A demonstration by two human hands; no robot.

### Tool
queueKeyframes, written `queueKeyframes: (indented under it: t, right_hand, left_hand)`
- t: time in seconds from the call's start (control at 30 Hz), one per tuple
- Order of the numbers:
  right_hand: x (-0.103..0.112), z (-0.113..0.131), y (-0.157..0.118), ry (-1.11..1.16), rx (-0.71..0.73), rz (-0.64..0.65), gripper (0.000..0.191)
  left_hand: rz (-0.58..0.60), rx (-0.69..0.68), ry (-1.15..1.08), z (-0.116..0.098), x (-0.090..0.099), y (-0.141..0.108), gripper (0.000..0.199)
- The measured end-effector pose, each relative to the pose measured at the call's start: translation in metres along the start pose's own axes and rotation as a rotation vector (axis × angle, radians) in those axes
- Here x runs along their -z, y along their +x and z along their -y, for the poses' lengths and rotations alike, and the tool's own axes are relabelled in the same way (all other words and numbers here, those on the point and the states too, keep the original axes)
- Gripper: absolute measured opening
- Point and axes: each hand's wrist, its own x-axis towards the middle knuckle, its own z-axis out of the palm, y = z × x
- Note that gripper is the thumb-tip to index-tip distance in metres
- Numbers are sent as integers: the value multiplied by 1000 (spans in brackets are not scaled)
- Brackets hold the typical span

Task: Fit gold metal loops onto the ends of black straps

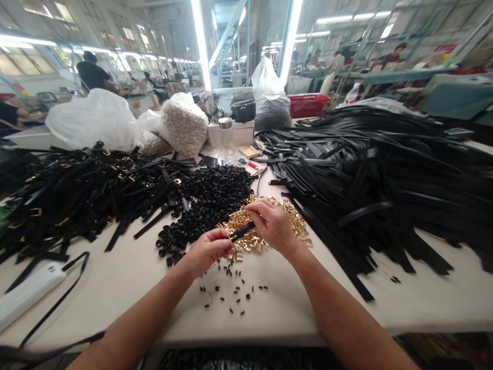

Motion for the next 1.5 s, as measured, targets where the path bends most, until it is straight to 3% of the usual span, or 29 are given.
queueKeyframes:
  t: [0.1,0.17,0.33,0.57,0.83,1.0,1.17,1.33,1.5]
  right_hand:
    - [5,5,3,6,-2,-189,17]
    - [6,8,4,11,11,-219,16]
    - [-5,9,-1,56,56,-71,15]
    - [-17,5,-6,6,12,70,16]
    - [-14,8,-5,26,15,35,15]
    - [-16,11,-6,42,25,96,14]
    - [-12,12,-4,58,30,-7,14]
    - [-17,20,-8,162,-69,172,11]
    - [-37,23,-17,479,-350,253,15]
  left_hand:
    - [-68,-98,-74,-3,0,2,26]
    - [-77,-131,-99,-4,0,2,26]
    - [-83,-146,-140,-5,-1,2,26]
    - [-113,-154,-183,-4,-2,3,28]
    - [-105,-152,-185,-8,-4,1,29]
    - [-107,-135,-187,-7,-3,2,30]
    - [-96,-136,-182,-5,-1,2,29]
    - [-94,-136,-188,-5,-5,2,29]
    - [-108,-202,-132,-1,-5,3,27]
